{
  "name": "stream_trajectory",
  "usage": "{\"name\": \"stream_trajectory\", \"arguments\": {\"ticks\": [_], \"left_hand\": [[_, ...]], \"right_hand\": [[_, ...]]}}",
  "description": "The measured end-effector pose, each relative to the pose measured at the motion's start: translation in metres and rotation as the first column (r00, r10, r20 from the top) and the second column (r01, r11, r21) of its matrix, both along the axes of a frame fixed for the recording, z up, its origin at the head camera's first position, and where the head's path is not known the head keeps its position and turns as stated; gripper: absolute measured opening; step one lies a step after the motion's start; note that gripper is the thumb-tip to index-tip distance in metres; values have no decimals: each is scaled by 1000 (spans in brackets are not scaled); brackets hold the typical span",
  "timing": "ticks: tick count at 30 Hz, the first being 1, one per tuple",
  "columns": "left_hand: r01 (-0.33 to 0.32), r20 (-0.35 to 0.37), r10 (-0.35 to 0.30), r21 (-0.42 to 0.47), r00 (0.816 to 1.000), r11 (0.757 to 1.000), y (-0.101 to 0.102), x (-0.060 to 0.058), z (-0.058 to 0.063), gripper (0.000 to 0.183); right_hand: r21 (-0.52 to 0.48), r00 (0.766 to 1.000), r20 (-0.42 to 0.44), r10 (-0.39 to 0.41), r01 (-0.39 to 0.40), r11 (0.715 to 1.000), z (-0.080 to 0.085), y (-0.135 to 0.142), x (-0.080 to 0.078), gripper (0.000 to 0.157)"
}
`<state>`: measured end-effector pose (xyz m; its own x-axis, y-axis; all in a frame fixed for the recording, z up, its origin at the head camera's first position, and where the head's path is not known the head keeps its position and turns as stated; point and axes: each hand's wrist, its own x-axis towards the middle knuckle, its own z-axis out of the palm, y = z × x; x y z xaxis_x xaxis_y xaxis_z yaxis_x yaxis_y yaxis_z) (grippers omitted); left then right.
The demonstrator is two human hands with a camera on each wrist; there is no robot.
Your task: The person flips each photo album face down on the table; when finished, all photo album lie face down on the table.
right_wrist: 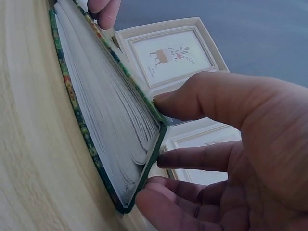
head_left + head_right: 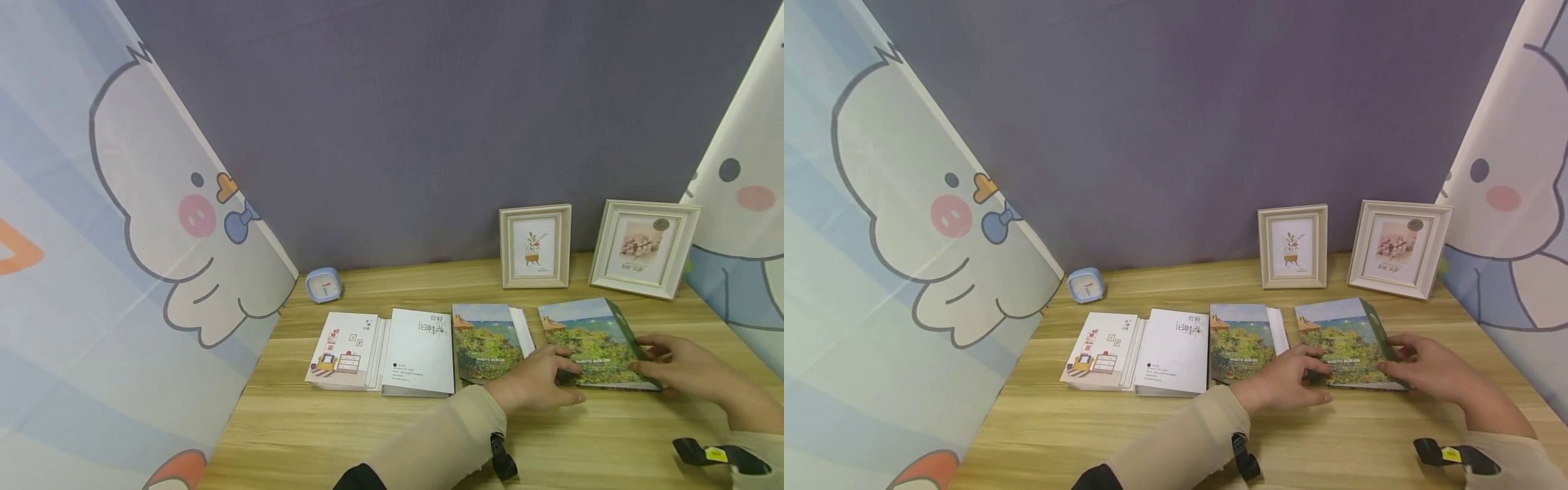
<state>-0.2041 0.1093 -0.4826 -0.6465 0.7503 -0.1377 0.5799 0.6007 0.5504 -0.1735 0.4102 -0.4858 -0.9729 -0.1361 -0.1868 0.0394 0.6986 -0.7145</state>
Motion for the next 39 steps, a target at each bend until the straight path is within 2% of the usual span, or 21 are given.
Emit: {"name": "stream_trajectory", "arguments": {"ticks": [4,10,14,24,29,33,39], "left_hand": [[-10,-74,8,-32,997,999,2,1,-2,43],[-35,-209,16,-87,978,996,5,1,-6,42],[-39,-245,13,-100,969,994,6,1,-7,40],[-31,-229,15,-69,973,997,3,2,-6,40],[-3,-187,-7,-54,982,999,0,-1,-4,42],[22,-131,-19,20,991,1000,-6,-5,-3,43],[-9,-109,27,161,994,987,-15,-8,-3,40]], "right_hand": [[3,1000,-25,0,0,1000,0,-1,1,72],[3,999,-50,-2,2,1000,1,-3,2,70],[-2,999,-49,0,0,1000,1,-3,2,70],[0,999,-49,4,-4,1000,-1,-2,1,72],[1,999,-49,4,-4,1000,0,-2,1,72],[24,997,-73,5,-3,1000,1,-3,2,72],[90,989,-143,-19,32,995,5,-5,0,70]]}}
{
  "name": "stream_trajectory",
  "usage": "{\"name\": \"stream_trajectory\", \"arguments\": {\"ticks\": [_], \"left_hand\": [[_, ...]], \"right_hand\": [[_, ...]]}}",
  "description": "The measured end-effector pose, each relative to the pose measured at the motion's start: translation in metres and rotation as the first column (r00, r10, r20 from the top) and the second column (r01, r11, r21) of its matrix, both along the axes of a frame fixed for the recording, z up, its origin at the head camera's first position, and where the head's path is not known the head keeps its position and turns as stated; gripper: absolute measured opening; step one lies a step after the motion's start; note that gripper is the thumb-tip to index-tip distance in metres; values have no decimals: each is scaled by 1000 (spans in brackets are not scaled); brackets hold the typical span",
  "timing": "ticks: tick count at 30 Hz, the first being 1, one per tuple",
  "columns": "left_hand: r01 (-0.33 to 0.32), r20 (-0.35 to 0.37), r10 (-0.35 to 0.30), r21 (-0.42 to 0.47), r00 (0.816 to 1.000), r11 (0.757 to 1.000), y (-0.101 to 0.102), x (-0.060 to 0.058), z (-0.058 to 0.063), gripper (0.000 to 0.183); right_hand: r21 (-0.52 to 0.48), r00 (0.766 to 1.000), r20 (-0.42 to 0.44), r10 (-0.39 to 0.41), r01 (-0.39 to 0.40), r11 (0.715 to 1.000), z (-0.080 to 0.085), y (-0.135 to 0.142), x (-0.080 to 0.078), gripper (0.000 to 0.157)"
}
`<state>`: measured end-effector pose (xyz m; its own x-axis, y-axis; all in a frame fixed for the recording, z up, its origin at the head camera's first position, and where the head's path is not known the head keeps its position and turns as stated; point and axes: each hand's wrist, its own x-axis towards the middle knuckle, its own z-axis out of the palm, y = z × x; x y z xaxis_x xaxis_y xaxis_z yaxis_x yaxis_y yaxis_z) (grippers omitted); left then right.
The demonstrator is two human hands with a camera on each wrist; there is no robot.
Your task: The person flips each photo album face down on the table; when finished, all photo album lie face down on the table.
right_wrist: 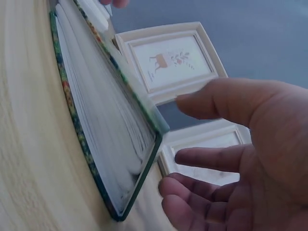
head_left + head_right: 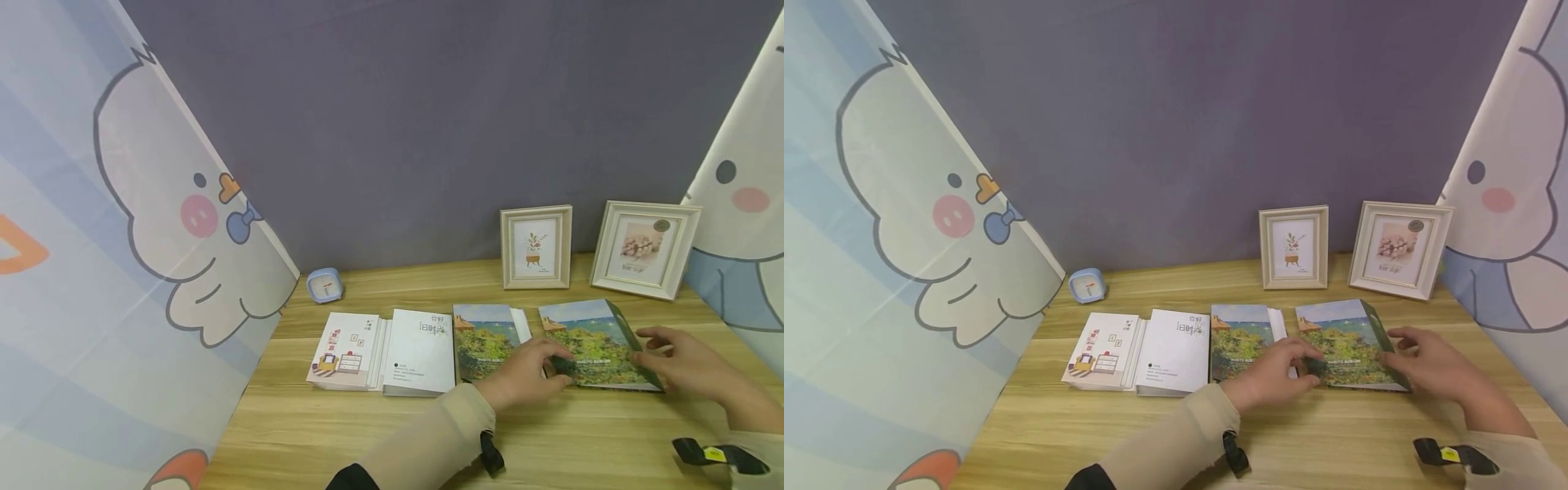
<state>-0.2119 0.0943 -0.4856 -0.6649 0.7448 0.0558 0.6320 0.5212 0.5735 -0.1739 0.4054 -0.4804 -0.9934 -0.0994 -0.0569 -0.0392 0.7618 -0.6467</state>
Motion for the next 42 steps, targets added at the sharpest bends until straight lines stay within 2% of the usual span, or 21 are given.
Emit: {"name": "stream_trajectory", "arguments": {"ticks": [5,8,11,20,23,28,36,42], "left_hand": [[-9,57,1,138,998,990,-10,-2,1,39],[-28,135,-4,236,991,971,-19,-2,2,42],[-59,160,14,286,987,956,-30,-2,3,45],[-172,122,140,312,983,935,-68,-6,2,48],[-182,108,154,331,982,926,-81,-7,1,50],[-196,109,167,373,980,907,-102,-8,-2,51],[-287,177,235,383,956,878,-125,-3,-8,52],[-345,281,239,433,929,833,-134,3,-13,58]], "right_hand": [[-5,999,-40,-9,9,1000,5,-4,-2,71],[11,997,-77,0,1,1000,7,-9,-2,71],[35,993,-122,3,2,999,10,-18,-1,71],[30,974,-225,15,-8,1000,10,-54,-1,61],[26,966,-259,20,-13,1000,9,-66,-2,58],[5,970,-236,55,-56,998,8,-86,-3,61],[24,961,-254,107,-105,994,7,-117,-5,56],[3,971,-207,119,-121,993,4,-139,-6,57]]}}
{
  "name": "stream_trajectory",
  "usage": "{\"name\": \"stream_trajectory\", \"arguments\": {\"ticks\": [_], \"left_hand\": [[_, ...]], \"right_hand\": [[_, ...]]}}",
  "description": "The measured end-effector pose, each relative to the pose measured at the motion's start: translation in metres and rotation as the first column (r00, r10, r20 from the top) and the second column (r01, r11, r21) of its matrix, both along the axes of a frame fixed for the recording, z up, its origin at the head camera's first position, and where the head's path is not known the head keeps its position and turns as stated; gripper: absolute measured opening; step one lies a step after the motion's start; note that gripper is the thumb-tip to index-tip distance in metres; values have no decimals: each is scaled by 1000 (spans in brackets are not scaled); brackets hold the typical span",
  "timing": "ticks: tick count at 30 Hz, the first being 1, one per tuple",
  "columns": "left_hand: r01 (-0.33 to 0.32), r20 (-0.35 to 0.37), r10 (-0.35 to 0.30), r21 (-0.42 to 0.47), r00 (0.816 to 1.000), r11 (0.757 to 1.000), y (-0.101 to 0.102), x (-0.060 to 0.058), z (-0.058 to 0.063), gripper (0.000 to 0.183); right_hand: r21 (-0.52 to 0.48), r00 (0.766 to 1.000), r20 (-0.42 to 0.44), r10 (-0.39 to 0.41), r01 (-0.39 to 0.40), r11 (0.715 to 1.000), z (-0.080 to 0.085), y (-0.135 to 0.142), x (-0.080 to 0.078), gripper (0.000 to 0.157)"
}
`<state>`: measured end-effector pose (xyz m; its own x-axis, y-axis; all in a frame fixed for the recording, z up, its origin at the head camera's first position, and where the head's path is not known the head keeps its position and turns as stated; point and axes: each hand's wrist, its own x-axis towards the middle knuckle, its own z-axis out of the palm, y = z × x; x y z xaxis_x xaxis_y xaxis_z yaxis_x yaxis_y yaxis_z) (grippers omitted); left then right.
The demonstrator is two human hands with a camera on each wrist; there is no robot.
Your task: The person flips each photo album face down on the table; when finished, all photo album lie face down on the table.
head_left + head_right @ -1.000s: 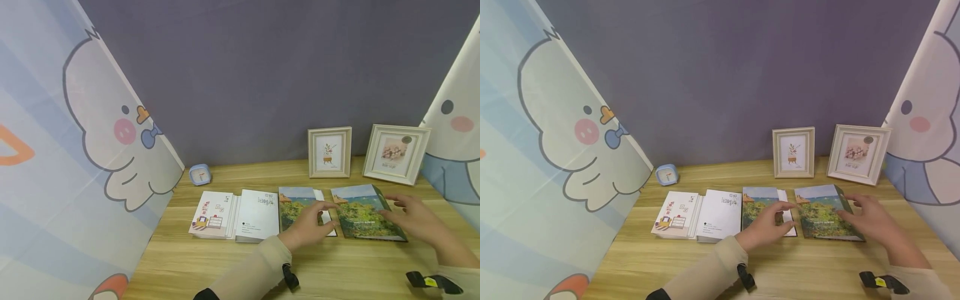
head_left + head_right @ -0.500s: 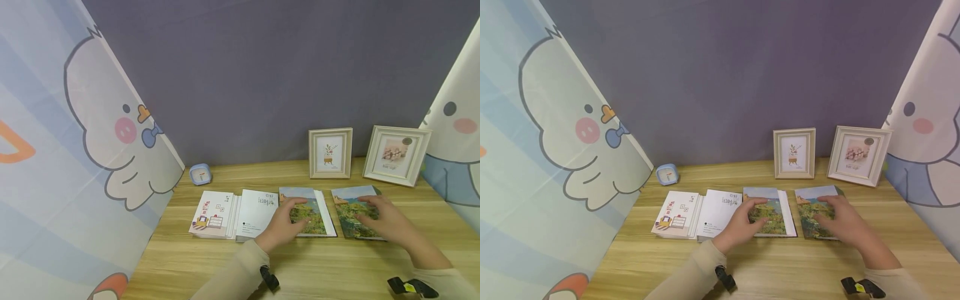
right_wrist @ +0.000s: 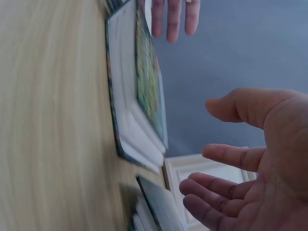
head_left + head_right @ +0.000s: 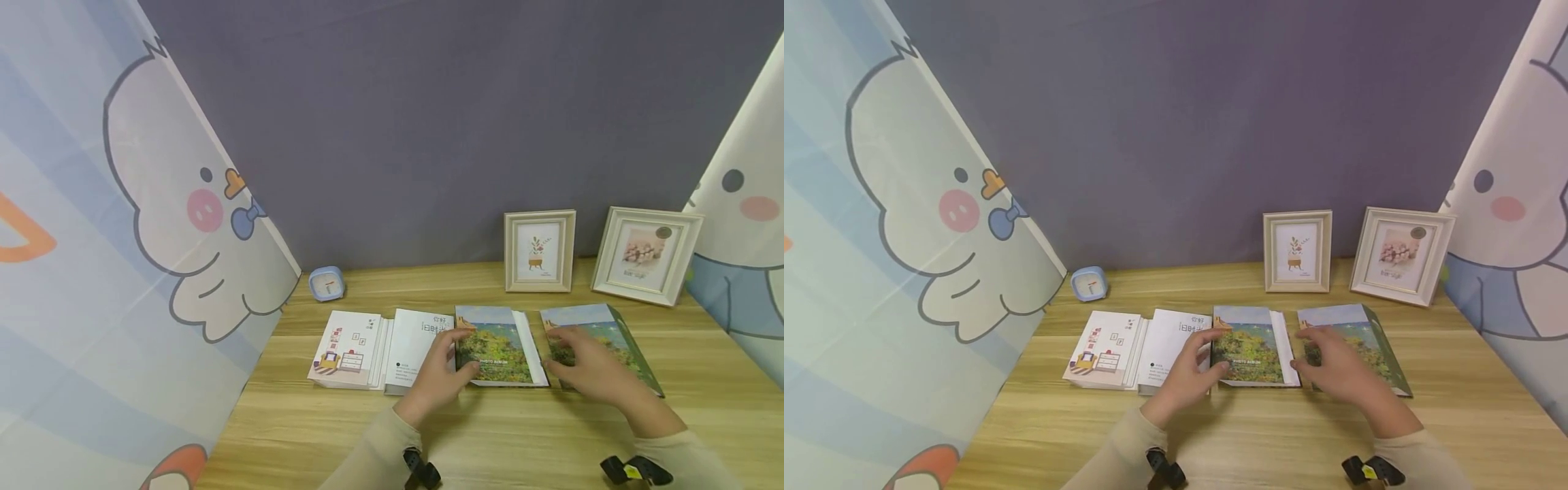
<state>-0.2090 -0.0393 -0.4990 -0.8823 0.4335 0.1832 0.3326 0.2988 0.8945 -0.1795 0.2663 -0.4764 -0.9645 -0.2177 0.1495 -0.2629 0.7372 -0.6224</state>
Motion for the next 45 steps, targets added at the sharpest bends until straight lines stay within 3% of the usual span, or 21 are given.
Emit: {"name": "stream_trajectory", "arguments": {"ticks": [7,14,24,35,45], "left_hand": [[4,100,-13,84,995,996,-8,4,-9,60],[-12,183,-6,94,983,995,-10,6,-9,63],[-6,186,-6,59,983,998,-12,9,-6,66],[28,190,-28,3,981,1000,-14,9,-6,67],[29,215,-29,2,976,1000,-13,9,-6,66]], "right_hand": [[-72,997,61,46,-42,997,-4,-19,-2,58],[-35,996,76,53,-50,998,-8,-26,-1,59],[-56,991,111,68,-63,996,-12,-27,0,57],[-7,996,44,72,-72,997,-18,-30,1,47],[18,996,60,68,-69,997,-16,-32,2,49]]}}
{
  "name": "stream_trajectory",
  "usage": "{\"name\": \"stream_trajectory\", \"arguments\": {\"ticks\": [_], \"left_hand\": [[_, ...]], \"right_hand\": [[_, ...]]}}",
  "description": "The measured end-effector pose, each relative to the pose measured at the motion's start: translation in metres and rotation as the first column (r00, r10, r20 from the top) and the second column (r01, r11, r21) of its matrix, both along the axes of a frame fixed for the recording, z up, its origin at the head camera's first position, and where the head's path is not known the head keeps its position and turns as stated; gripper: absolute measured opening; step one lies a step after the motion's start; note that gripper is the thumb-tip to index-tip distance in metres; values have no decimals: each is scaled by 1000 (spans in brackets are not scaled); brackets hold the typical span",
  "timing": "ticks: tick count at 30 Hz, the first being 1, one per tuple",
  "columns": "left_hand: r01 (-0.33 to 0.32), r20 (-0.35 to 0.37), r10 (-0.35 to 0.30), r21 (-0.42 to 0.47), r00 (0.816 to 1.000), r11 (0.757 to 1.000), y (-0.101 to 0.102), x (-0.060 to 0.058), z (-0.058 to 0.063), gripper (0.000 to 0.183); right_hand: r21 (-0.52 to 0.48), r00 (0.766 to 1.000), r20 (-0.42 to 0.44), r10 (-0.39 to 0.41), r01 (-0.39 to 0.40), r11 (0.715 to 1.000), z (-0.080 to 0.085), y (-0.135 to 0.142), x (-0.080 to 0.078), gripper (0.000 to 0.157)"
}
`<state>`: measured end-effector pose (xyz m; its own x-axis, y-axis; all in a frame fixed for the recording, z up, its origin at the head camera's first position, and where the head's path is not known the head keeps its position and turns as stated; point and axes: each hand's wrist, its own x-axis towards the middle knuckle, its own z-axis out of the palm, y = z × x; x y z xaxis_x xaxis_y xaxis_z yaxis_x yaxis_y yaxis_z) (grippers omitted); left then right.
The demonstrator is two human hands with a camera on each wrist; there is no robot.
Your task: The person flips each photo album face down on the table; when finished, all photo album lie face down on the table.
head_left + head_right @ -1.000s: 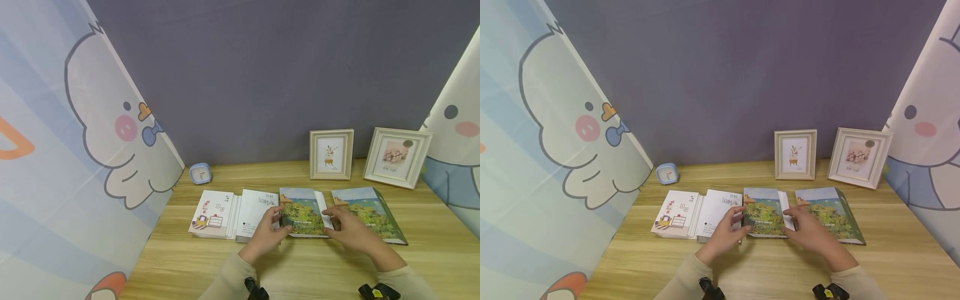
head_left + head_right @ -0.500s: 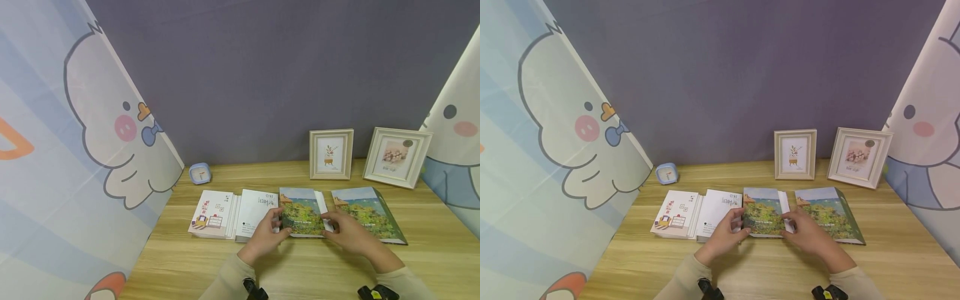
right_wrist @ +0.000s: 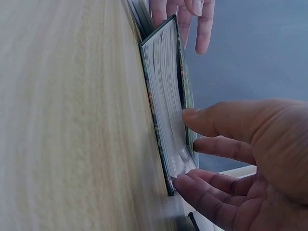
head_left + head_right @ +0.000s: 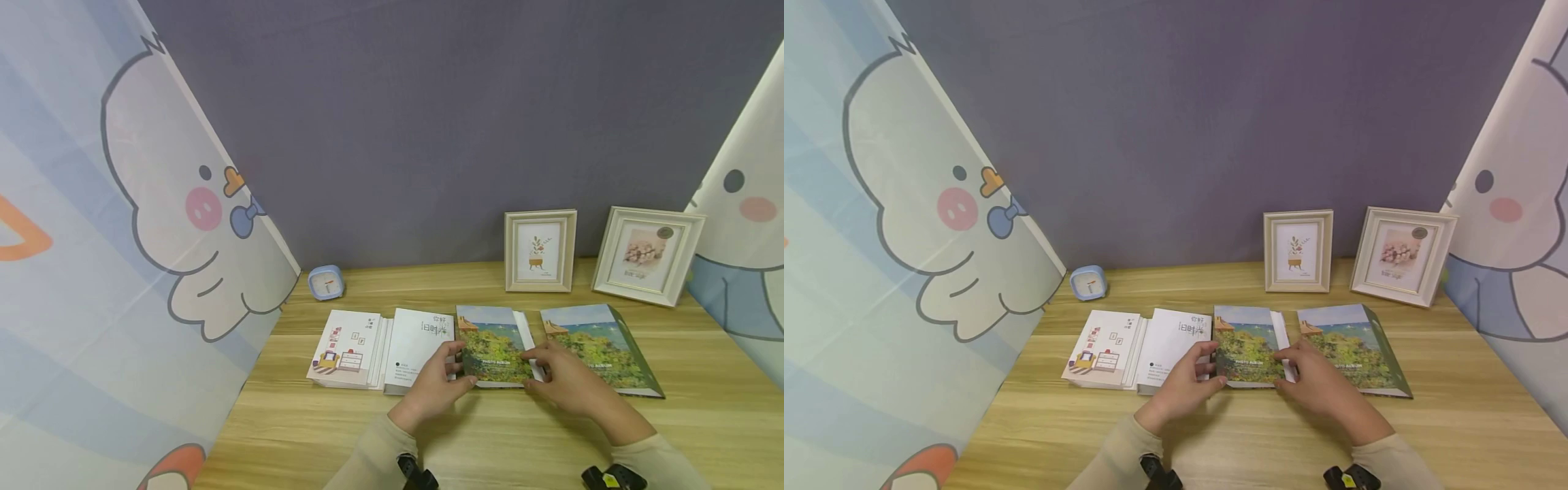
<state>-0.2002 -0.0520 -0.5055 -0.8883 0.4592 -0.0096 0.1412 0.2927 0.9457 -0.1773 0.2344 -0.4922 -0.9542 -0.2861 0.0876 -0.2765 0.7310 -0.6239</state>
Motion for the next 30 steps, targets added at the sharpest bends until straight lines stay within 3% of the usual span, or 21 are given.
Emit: {"name": "stream_trajectory", "arguments": {"ticks": [9,22,30], "left_hand": [[3,22,-3,-21,1000,1000,0,1,1,68],[29,-5,-29,-25,1000,999,2,1,0,70],[-24,-8,24,5,1000,1000,4,0,-2,63]], "right_hand": [[31,1000,-7,-18,18,999,-1,-1,-1,50],[35,999,-32,-23,24,999,0,-2,1,49],[33,999,-40,-19,20,999,-2,-2,0,49]]}}
